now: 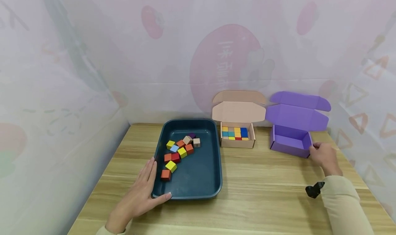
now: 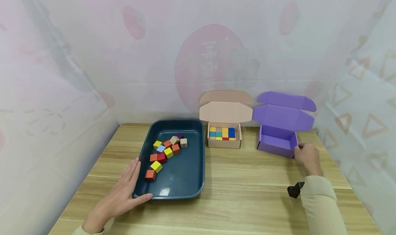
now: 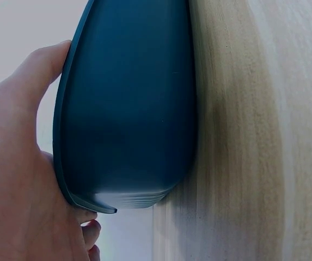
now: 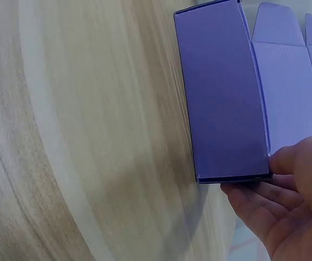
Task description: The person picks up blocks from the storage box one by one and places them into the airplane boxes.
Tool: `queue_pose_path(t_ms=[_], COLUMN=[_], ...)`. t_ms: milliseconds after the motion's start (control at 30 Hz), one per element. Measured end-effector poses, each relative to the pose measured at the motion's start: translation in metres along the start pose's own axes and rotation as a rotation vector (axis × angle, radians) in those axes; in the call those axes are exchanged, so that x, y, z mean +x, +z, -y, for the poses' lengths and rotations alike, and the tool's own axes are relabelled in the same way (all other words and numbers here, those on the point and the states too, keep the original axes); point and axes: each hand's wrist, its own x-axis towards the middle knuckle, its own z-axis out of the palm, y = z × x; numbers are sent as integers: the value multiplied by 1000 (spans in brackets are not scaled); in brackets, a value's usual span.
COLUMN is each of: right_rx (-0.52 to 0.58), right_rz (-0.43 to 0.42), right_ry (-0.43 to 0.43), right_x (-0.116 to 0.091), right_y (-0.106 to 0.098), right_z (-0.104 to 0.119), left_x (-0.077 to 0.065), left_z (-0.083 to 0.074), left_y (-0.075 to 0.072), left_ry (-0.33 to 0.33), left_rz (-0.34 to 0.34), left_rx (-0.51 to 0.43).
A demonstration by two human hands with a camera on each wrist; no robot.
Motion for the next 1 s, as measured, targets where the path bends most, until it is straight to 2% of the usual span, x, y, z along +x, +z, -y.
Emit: queue_pose_path(t_ms=[333, 733, 1000], right_rx=[-25, -38, -68], right_rz=[-27, -27, 17], right_ry=[-57, -137, -164], right_x=[-18, -57, -76], right_y=[-2, -8, -4], right_z=[-7, -19, -4], left_x=[0, 1, 0], left_z=[1, 1, 1], left_y=[1, 2, 0], left_ry=[-1, 14, 22], left_rz=[-7, -10, -17], left_rx=[-6, -27, -25])
